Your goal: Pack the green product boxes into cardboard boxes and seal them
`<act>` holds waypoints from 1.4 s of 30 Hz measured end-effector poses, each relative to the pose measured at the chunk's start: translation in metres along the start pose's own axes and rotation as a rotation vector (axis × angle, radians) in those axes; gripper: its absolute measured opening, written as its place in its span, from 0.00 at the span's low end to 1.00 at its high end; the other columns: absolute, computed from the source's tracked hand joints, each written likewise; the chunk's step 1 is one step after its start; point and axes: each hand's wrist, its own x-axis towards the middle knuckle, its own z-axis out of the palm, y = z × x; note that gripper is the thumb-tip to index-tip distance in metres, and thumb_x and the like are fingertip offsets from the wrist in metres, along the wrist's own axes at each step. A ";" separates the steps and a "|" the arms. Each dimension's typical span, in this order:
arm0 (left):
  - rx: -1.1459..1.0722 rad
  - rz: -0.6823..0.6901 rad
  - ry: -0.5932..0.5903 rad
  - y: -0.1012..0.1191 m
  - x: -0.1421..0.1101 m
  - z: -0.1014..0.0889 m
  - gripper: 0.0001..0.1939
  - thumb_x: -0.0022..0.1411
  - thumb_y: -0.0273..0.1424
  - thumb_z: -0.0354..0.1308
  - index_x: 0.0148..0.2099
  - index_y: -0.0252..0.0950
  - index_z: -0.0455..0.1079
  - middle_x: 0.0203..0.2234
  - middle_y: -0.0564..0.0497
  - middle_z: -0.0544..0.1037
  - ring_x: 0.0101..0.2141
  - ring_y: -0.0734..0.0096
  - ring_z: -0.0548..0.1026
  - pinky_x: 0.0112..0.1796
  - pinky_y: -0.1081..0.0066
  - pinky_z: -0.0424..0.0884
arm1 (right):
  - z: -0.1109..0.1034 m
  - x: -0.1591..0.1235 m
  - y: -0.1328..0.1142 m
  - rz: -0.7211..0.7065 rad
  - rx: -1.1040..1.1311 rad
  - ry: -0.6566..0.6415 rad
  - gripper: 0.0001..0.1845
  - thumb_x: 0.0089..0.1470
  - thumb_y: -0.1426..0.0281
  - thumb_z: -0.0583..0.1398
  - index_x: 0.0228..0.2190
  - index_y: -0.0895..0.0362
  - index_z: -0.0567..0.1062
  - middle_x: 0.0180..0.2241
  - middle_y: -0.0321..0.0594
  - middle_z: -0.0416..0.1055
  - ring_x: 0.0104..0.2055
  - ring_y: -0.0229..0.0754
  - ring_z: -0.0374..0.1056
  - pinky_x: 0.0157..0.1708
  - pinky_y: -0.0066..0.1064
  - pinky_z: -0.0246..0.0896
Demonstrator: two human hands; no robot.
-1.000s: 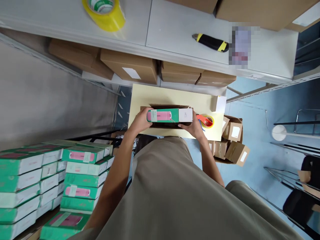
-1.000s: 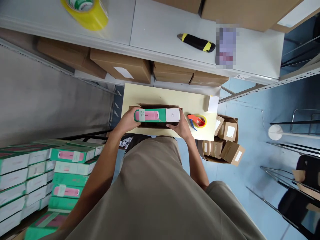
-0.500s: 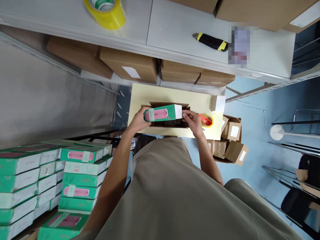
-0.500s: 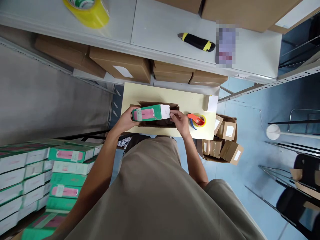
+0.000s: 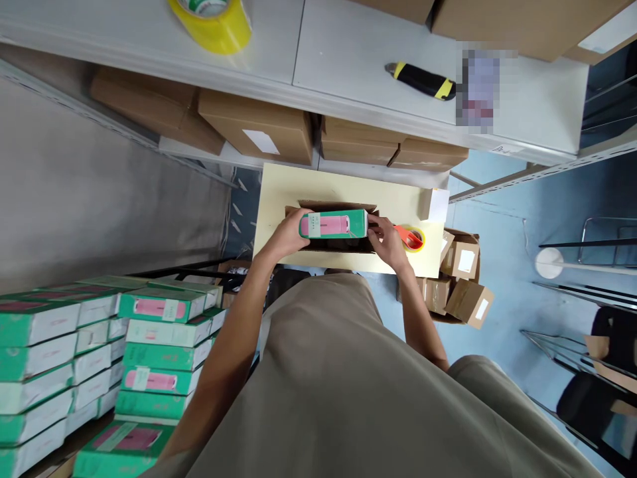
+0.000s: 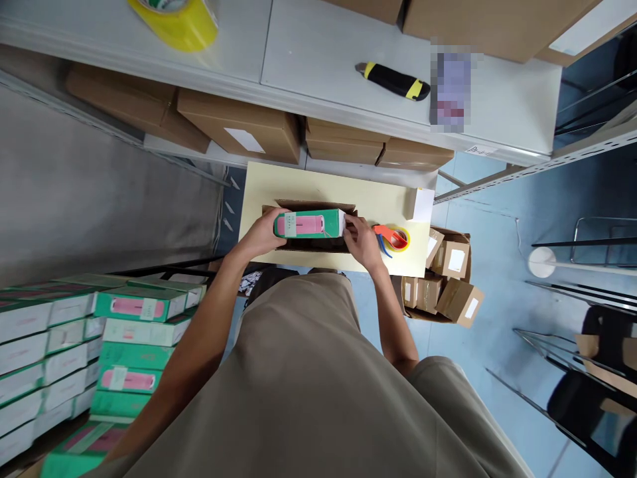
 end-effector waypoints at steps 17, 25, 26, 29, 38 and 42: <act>0.334 -0.148 -0.196 0.002 0.025 0.039 0.39 0.55 0.14 0.64 0.68 0.37 0.71 0.66 0.32 0.72 0.56 0.39 0.83 0.61 0.48 0.77 | 0.044 0.036 -0.024 0.198 -0.995 -0.413 0.31 0.61 0.81 0.66 0.64 0.65 0.70 0.62 0.71 0.75 0.60 0.63 0.81 0.55 0.45 0.81; 0.374 -0.092 -0.087 0.023 0.014 0.038 0.42 0.62 0.15 0.59 0.77 0.35 0.65 0.69 0.31 0.71 0.65 0.37 0.77 0.65 0.48 0.75 | 0.037 0.030 -0.033 0.206 -0.982 -0.407 0.22 0.69 0.76 0.64 0.62 0.60 0.75 0.63 0.66 0.76 0.58 0.63 0.83 0.52 0.46 0.79; 0.369 -0.070 0.006 0.023 0.006 0.032 0.41 0.64 0.17 0.59 0.78 0.37 0.65 0.69 0.32 0.72 0.67 0.38 0.75 0.66 0.49 0.74 | 0.029 0.020 -0.033 0.193 -0.950 -0.343 0.21 0.69 0.73 0.65 0.62 0.59 0.75 0.63 0.64 0.76 0.57 0.63 0.83 0.51 0.46 0.79; 0.363 -0.100 0.318 0.019 -0.014 0.013 0.36 0.69 0.27 0.64 0.76 0.37 0.66 0.67 0.32 0.73 0.69 0.36 0.71 0.69 0.46 0.70 | 0.004 -0.009 -0.025 0.221 -0.819 0.015 0.19 0.72 0.63 0.66 0.58 0.58 0.75 0.61 0.61 0.76 0.52 0.60 0.82 0.47 0.44 0.76; 0.204 -0.332 0.347 0.003 -0.037 0.007 0.07 0.72 0.34 0.61 0.42 0.41 0.81 0.42 0.41 0.88 0.46 0.46 0.85 0.51 0.55 0.79 | 0.013 -0.020 -0.027 0.298 -0.735 0.124 0.12 0.70 0.66 0.57 0.40 0.57 0.80 0.41 0.54 0.86 0.42 0.56 0.83 0.41 0.38 0.67; 0.077 -0.412 0.496 0.003 -0.075 0.002 0.07 0.71 0.35 0.63 0.40 0.42 0.81 0.40 0.44 0.89 0.45 0.50 0.86 0.48 0.59 0.78 | 0.020 -0.017 -0.053 0.157 -0.728 0.208 0.12 0.66 0.63 0.57 0.35 0.54 0.78 0.38 0.50 0.86 0.38 0.54 0.82 0.38 0.36 0.65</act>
